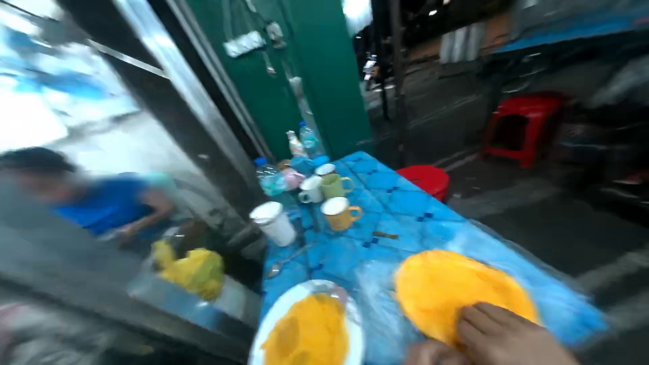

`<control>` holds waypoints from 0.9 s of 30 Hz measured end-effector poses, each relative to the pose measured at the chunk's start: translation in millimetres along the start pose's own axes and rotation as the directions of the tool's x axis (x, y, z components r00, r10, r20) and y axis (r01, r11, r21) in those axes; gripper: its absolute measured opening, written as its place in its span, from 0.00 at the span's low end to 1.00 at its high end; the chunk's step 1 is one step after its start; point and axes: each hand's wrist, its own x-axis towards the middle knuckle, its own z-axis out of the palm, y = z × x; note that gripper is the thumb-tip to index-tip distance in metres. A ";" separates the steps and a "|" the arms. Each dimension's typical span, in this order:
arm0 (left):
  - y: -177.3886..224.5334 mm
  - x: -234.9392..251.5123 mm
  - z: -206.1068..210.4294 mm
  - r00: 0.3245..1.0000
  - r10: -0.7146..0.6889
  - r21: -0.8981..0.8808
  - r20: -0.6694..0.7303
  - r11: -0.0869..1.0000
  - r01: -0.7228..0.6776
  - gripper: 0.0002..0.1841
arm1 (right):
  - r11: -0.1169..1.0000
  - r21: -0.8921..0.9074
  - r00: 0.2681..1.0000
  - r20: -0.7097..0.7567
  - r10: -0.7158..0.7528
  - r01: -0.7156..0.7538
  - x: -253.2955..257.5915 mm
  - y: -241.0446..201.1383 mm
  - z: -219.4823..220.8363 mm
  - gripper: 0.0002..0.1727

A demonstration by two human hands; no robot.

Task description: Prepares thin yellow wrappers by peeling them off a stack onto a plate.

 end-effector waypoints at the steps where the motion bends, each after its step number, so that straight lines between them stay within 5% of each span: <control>1: 0.2 -0.4 -0.8 1.000 -0.015 0.013 -0.001 1.000 0.015 0.10 | 0.998 -0.070 0.995 -0.095 -0.015 0.008 -1.0 1.1 9.0 0.05; 3: -1.4 -2.5 0.4 1.000 -0.026 0.042 0.016 0.999 0.026 0.10 | 0.988 -0.153 0.981 -0.193 -0.027 -0.003 -3.8 8.0 19.3 0.03; 9: -7.8 -6.8 9.6 1.000 -0.011 0.045 -0.001 0.999 0.011 0.11 | 0.998 0.056 0.999 0.029 0.036 -0.038 -16.6 24.8 3.8 0.12; 15: -11.3 -8.9 10.5 0.999 -0.012 0.041 -0.031 0.999 0.013 0.11 | 0.989 0.097 0.991 0.086 0.107 -0.115 -10.6 25.5 -1.3 0.08; 21: -12.6 -9.7 12.1 1.000 -0.011 0.035 -0.015 0.999 0.011 0.12 | 0.993 -0.088 0.995 -0.064 0.072 -0.078 -7.0 18.8 6.4 0.03; 27: -10.2 -8.1 10.5 0.996 0.082 0.130 -0.025 0.988 -0.079 0.12 | 0.988 -0.027 0.969 -0.201 0.143 -0.151 -5.6 24.6 1.8 0.03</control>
